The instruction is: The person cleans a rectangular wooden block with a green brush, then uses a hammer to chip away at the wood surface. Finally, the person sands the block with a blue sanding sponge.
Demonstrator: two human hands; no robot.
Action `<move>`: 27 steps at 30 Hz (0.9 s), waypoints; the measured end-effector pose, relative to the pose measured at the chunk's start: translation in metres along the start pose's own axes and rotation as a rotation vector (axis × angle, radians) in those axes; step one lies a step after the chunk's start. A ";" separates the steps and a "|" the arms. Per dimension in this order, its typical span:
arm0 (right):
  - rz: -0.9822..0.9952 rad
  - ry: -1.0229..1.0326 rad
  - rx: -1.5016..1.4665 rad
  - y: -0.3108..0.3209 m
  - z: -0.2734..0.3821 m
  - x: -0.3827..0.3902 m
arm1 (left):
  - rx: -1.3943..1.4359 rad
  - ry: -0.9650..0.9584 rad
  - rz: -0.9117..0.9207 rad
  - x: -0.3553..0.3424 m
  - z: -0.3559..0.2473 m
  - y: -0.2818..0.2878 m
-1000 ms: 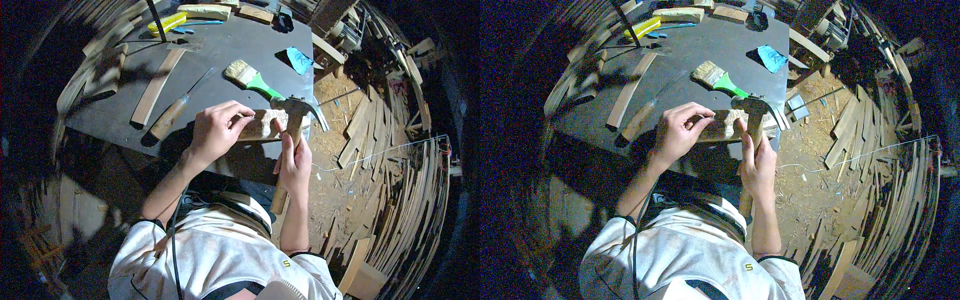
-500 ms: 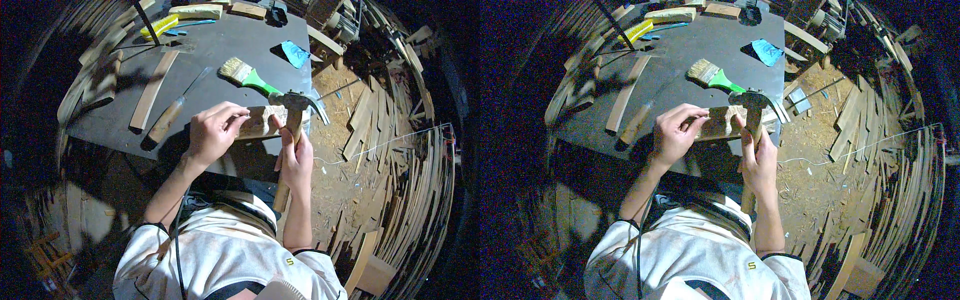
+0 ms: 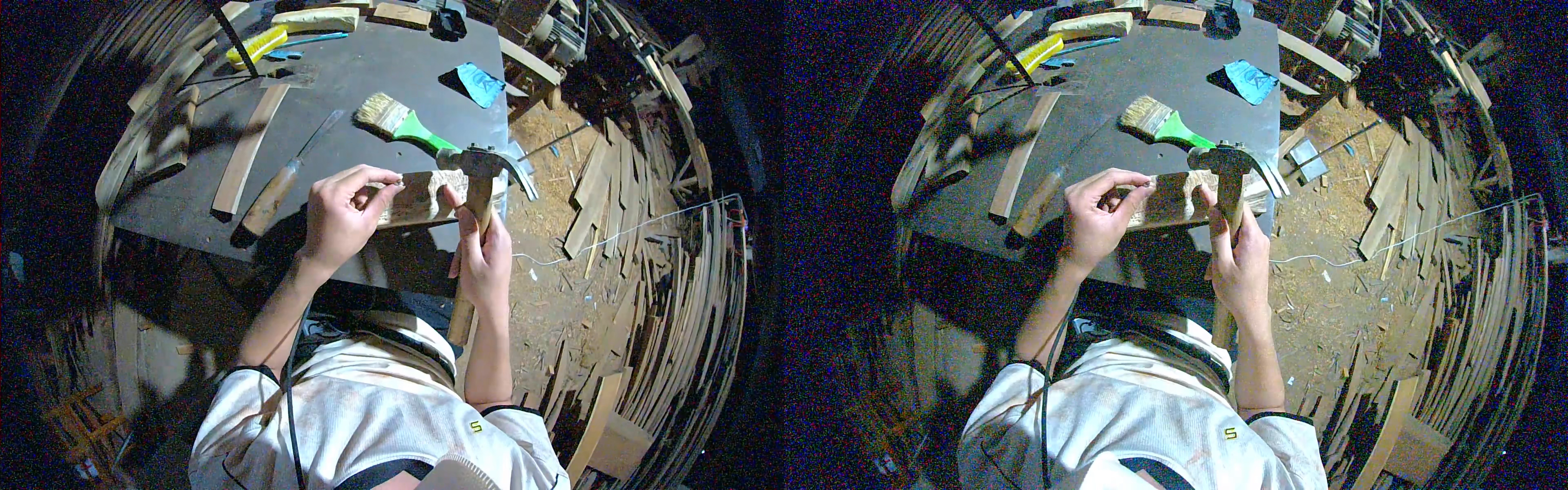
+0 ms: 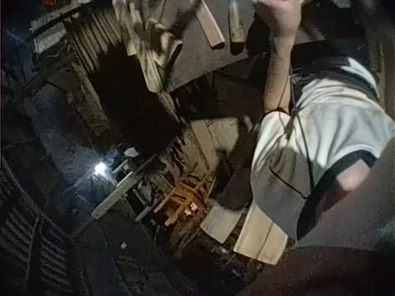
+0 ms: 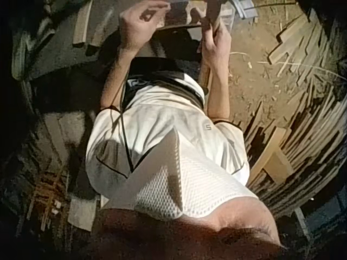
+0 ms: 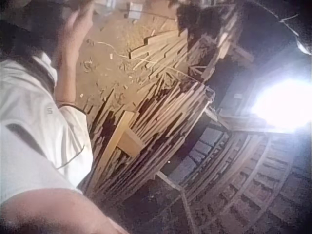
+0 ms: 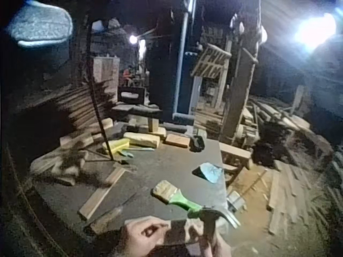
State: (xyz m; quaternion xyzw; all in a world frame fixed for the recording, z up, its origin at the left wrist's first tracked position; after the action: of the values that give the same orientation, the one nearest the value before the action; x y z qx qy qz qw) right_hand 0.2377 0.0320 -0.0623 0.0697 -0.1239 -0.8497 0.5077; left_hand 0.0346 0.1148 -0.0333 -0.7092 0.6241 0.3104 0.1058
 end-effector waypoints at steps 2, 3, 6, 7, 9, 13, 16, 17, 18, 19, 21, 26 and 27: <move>-0.005 -0.007 -0.006 0.000 0.000 0.000 | -0.020 0.025 0.010 0.000 -0.001 0.000; -0.006 -0.010 -0.006 0.000 -0.001 0.000 | -0.021 0.026 0.021 0.000 0.000 -0.001; -0.003 -0.016 0.006 0.000 -0.003 0.000 | -0.038 0.036 0.052 0.002 0.002 -0.002; 0.000 -0.016 0.010 0.000 -0.002 0.000 | -0.052 0.043 0.062 0.001 0.000 -0.002; 0.002 -0.007 0.011 0.000 0.000 0.000 | -0.065 0.038 0.064 0.001 -0.001 -0.002; -0.004 0.017 0.019 0.001 -0.004 -0.001 | -0.065 0.014 0.058 0.000 -0.002 -0.002; -0.013 -0.019 0.033 0.000 0.004 0.002 | -0.066 0.009 0.070 0.001 -0.002 -0.004; -0.017 -0.038 0.036 0.000 0.006 0.003 | -0.066 0.007 0.073 0.001 -0.001 -0.004; -0.020 0.051 0.042 0.002 0.014 0.004 | -0.045 -0.005 0.069 0.000 -0.002 -0.003; -0.024 0.140 0.048 0.005 0.020 0.005 | -0.024 -0.017 0.065 -0.001 -0.004 -0.002; -0.002 0.157 0.023 0.008 0.034 0.012 | -0.072 0.001 0.085 0.000 -0.006 0.000; 0.046 0.266 -0.021 0.010 0.062 0.028 | -0.063 0.042 0.081 0.003 0.003 -0.001; 0.069 0.264 0.009 0.006 0.060 0.027 | -0.049 0.064 0.094 0.003 0.004 -0.002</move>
State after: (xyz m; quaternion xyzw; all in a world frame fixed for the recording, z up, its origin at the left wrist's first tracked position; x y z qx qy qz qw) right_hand 0.2154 0.0143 -0.0025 0.1791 -0.0622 -0.8145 0.5483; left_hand 0.0353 0.1146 -0.0384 -0.6910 0.6521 0.3074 0.0536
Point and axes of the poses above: each hand's wrist, its own x-axis away from the middle knuckle, its own y-axis out of the back of the hand, z = x × y, the point moved 9 cm from there along -x, towards the middle knuckle, and after that the axes turned 13 degrees about -z, right-handed, at the moved point
